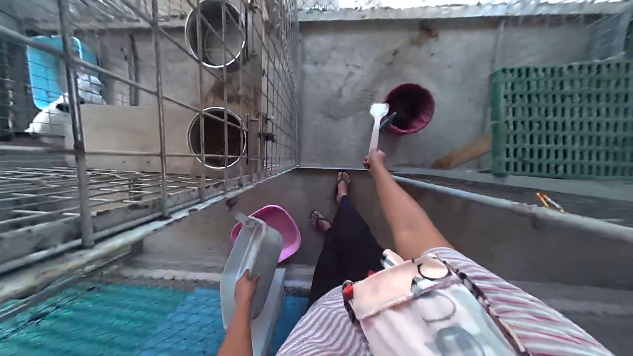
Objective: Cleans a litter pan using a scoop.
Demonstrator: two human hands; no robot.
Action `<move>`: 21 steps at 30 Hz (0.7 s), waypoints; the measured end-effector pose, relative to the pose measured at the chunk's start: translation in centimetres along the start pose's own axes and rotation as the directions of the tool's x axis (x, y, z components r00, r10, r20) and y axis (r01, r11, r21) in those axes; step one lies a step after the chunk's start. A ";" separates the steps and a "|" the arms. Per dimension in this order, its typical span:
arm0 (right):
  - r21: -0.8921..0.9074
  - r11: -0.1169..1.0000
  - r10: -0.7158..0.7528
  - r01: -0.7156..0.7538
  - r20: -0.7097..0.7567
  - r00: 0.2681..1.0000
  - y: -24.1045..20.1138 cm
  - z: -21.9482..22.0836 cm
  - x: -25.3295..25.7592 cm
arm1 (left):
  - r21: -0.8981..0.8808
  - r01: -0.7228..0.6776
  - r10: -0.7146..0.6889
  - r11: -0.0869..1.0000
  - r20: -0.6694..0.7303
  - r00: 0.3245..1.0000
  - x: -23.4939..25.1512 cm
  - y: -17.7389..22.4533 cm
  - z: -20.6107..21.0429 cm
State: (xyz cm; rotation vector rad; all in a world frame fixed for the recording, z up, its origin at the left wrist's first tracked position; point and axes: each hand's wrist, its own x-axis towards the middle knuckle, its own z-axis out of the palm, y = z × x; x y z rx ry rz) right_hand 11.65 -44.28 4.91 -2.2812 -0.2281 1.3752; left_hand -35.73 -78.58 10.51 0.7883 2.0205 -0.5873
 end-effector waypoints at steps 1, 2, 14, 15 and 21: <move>-0.011 1.000 0.005 -0.005 -0.004 1.000 0.5 -0.4 -0.2 | -0.045 0.018 -0.019 0.999 -0.005 1.000 0.6 -0.4 0.2; -0.014 1.000 0.010 -0.010 -0.001 1.000 0.9 -0.8 -0.3 | -0.122 0.023 -0.024 0.992 -0.006 1.000 1.3 -0.8 0.5; 0.059 0.998 -0.014 0.017 -0.040 0.999 -3.1 -4.7 2.0 | -0.487 -0.289 0.398 0.824 0.134 0.908 0.7 18.3 -0.2; 0.047 0.999 -0.013 0.015 -0.044 0.999 -3.6 -5.2 2.6 | -0.461 -0.333 0.437 0.823 0.138 0.889 0.1 20.4 -0.5; -0.111 0.991 0.065 -0.073 -0.077 0.995 -7.9 -9.7 4.6 | -0.691 -0.209 0.584 0.692 0.364 0.726 -14.3 36.0 -13.0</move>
